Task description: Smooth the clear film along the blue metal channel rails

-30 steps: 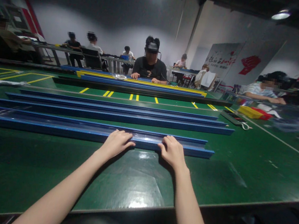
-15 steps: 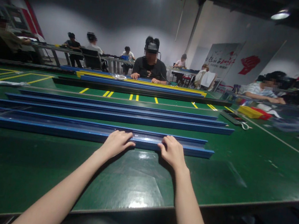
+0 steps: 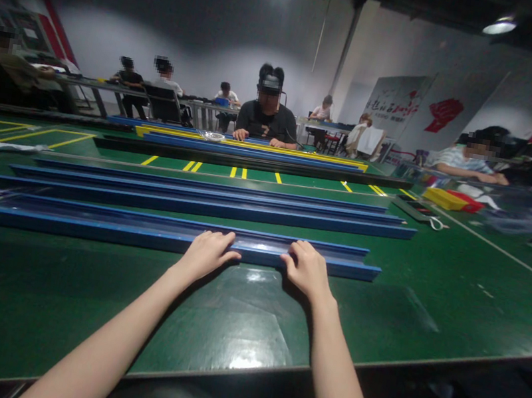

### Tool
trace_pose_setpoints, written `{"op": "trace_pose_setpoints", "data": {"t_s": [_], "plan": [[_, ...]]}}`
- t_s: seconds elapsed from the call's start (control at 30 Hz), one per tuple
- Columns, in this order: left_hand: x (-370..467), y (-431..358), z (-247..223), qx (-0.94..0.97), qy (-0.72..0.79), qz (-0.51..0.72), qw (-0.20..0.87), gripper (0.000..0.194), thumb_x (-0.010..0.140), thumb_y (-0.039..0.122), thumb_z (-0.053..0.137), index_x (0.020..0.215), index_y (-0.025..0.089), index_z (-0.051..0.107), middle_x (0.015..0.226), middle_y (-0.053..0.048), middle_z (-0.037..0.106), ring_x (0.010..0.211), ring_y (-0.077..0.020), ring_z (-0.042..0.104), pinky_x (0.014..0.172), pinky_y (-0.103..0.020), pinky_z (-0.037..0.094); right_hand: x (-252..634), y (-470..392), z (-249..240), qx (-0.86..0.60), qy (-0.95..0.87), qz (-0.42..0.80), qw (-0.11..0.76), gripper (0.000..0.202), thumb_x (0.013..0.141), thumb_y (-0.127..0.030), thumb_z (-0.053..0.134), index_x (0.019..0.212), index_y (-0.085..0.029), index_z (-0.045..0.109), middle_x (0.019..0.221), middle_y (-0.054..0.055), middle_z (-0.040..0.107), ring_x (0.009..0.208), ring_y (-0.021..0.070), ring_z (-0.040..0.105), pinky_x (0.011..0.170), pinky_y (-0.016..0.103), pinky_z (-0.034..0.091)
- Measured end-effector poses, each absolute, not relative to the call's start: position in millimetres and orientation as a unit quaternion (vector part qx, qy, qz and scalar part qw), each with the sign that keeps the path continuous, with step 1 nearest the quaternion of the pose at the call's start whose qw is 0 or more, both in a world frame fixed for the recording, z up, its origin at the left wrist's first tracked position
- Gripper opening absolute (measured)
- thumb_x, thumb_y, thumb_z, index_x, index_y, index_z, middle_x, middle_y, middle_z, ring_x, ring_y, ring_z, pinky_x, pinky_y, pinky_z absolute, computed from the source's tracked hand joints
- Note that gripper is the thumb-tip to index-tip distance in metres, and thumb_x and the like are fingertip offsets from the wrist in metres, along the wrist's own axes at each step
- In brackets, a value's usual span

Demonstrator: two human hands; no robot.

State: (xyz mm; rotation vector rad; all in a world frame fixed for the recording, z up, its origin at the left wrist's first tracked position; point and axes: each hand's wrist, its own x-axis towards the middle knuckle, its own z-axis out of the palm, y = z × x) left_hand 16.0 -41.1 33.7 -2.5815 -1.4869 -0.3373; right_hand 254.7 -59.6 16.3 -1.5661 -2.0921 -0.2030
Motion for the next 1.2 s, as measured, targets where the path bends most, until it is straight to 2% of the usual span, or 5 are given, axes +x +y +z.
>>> {"op": "trace_pose_setpoints", "data": {"t_s": [0.3, 0.57, 0.8, 1.07, 1.2], "plan": [[15, -39, 32, -0.859, -0.493, -0.119, 0.072, 0.029, 0.082, 0.047, 0.045, 0.087, 0.019, 0.052, 0.081, -0.007, 0.064, 0.078, -0.0214, 0.058, 0.068, -0.029, 0.040, 255, -59, 16, -0.563, -0.782, -0.084, 0.254, 0.018, 0.082, -0.033, 0.042, 0.071, -0.021, 0.049, 0.075, 0.004, 0.056, 0.076, 0.0169, 0.050, 0.064, 0.026, 0.035], [16, -39, 31, -0.859, -0.490, -0.125, 0.078, 0.029, 0.082, 0.047, 0.046, 0.087, 0.019, 0.052, 0.082, -0.006, 0.064, 0.078, -0.0212, 0.058, 0.068, -0.029, 0.039, 242, -59, 17, -0.544, -0.806, -0.150, 0.176, 0.025, 0.084, -0.038, 0.038, 0.073, -0.019, 0.050, 0.074, 0.006, 0.058, 0.075, 0.0180, 0.050, 0.066, 0.028, 0.033], [16, -39, 29, -0.862, -0.482, -0.132, 0.078, 0.027, 0.082, 0.044, 0.047, 0.090, 0.019, 0.052, 0.085, -0.006, 0.064, 0.081, -0.0205, 0.057, 0.069, -0.029, 0.039, 216, -58, 19, -0.510, -0.837, -0.130, 0.148, 0.027, 0.083, -0.038, 0.039, 0.089, -0.017, 0.055, 0.087, 0.007, 0.062, 0.081, 0.0182, 0.053, 0.071, 0.028, 0.033], [16, -38, 27, -0.866, -0.470, -0.155, 0.076, 0.025, 0.080, 0.042, 0.052, 0.085, 0.017, 0.051, 0.088, -0.004, 0.061, 0.086, -0.0201, 0.054, 0.071, -0.029, 0.039, 214, -56, 19, -0.492, -0.845, -0.120, 0.171, 0.028, 0.083, -0.037, 0.041, 0.096, -0.017, 0.056, 0.105, 0.009, 0.060, 0.096, 0.0198, 0.049, 0.077, 0.030, 0.034], [16, -38, 26, -0.864, -0.471, -0.163, 0.074, 0.025, 0.079, 0.042, 0.053, 0.086, 0.018, 0.051, 0.090, -0.004, 0.061, 0.087, -0.0196, 0.053, 0.072, -0.029, 0.039, 215, -56, 18, -0.488, -0.846, -0.119, 0.176, 0.028, 0.084, -0.036, 0.039, 0.095, -0.017, 0.057, 0.104, 0.009, 0.060, 0.095, 0.0196, 0.050, 0.078, 0.031, 0.033]]}}
